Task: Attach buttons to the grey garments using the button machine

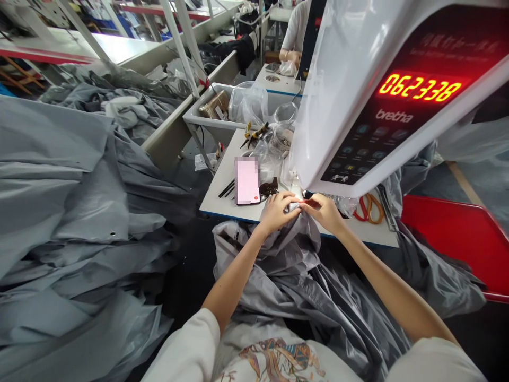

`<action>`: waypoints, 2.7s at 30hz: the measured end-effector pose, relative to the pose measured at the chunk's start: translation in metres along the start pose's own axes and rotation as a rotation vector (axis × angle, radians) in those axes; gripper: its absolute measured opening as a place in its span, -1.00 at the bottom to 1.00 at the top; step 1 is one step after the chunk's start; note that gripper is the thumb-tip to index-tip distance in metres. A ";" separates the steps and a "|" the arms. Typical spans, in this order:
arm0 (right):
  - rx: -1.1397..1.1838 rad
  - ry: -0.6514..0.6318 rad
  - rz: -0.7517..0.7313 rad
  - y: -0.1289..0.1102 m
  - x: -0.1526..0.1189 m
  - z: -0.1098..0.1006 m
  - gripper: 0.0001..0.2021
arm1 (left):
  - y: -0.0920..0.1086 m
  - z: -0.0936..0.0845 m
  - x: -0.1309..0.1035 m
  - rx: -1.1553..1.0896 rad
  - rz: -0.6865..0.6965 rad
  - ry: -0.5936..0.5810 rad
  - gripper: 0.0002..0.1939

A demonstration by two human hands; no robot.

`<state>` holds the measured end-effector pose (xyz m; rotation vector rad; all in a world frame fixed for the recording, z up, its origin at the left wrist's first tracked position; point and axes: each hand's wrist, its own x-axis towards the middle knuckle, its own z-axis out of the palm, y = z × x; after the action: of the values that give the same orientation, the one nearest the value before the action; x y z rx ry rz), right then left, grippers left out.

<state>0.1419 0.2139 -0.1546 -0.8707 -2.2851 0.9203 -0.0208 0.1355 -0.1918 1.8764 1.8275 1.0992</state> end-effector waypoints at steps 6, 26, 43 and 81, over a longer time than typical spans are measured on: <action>-0.003 0.075 -0.083 0.012 -0.005 0.007 -0.70 | -0.001 0.001 0.000 0.010 -0.015 -0.002 -0.75; 0.073 0.339 0.374 0.004 -0.031 0.028 -0.65 | -0.003 0.004 0.001 0.011 0.003 0.023 -0.75; -0.222 0.388 0.363 0.011 -0.021 0.046 -0.69 | -0.004 0.006 0.002 0.039 -0.019 0.005 -0.71; -0.121 0.338 0.205 0.025 -0.020 0.045 -0.73 | -0.003 0.005 0.002 0.018 -0.020 -0.004 -0.69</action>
<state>0.1343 0.1954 -0.2060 -1.2298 -2.0011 0.6620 -0.0198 0.1398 -0.1970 1.8654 1.8562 1.0750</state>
